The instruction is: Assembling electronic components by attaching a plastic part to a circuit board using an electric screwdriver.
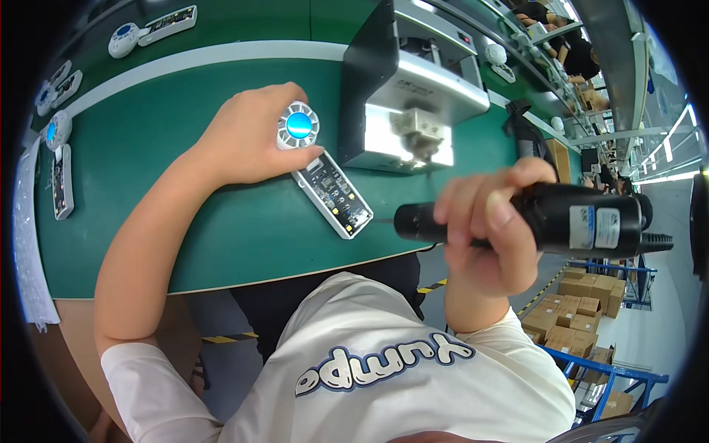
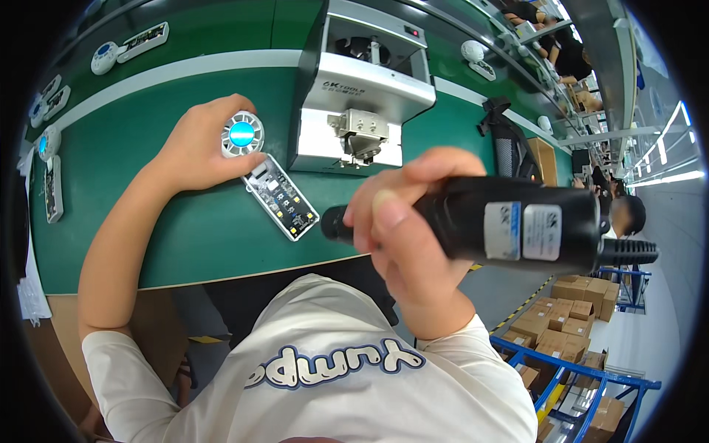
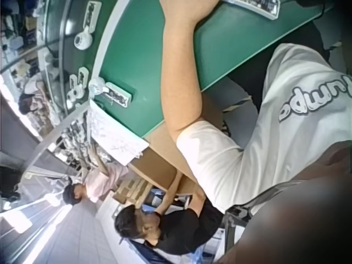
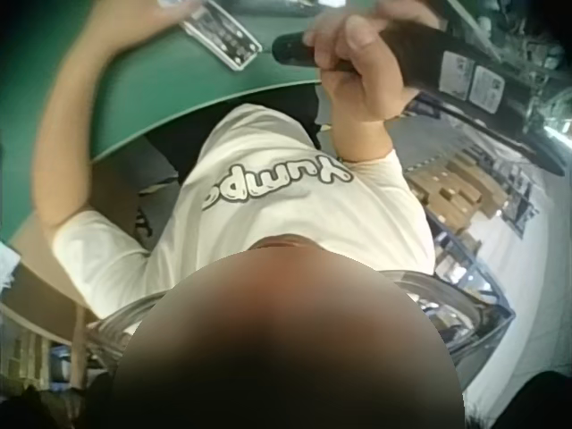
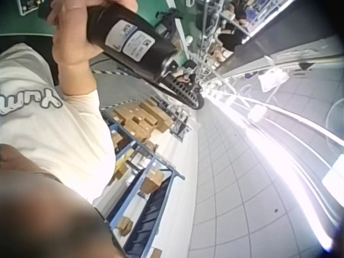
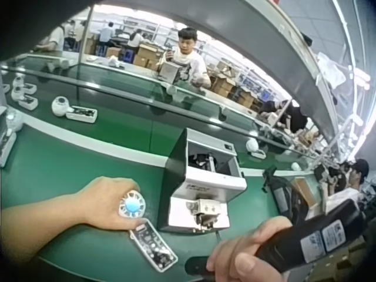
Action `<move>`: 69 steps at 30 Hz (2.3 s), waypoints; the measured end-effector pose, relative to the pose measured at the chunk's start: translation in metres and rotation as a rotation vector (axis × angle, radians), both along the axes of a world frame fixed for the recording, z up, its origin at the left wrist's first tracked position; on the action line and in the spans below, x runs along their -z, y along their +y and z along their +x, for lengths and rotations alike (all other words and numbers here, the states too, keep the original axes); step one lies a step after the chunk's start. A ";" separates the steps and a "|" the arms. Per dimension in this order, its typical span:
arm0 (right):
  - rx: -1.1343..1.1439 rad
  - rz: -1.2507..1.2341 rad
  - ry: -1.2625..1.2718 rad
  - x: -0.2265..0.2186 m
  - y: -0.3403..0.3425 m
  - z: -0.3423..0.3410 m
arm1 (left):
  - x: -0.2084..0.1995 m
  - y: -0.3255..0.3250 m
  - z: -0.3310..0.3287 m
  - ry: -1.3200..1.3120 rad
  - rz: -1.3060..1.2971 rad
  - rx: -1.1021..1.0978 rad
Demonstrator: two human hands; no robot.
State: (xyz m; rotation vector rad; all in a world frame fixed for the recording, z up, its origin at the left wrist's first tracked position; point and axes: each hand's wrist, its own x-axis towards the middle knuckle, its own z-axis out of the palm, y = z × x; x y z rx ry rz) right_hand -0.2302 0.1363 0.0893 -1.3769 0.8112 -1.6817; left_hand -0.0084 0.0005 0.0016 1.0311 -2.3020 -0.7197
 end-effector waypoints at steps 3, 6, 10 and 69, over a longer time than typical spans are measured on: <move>-0.029 0.054 0.016 0.008 0.005 0.004 | 0.003 -0.002 0.000 0.013 -0.006 0.001; -0.024 0.098 0.026 0.011 0.008 0.010 | 0.005 -0.002 0.000 0.021 -0.011 0.002; -0.010 0.138 0.039 0.011 0.010 0.012 | 0.005 0.000 0.000 0.020 -0.008 -0.007; -0.504 0.012 -0.645 0.048 0.000 -0.145 | -0.031 0.018 -0.022 -0.151 -0.064 -0.070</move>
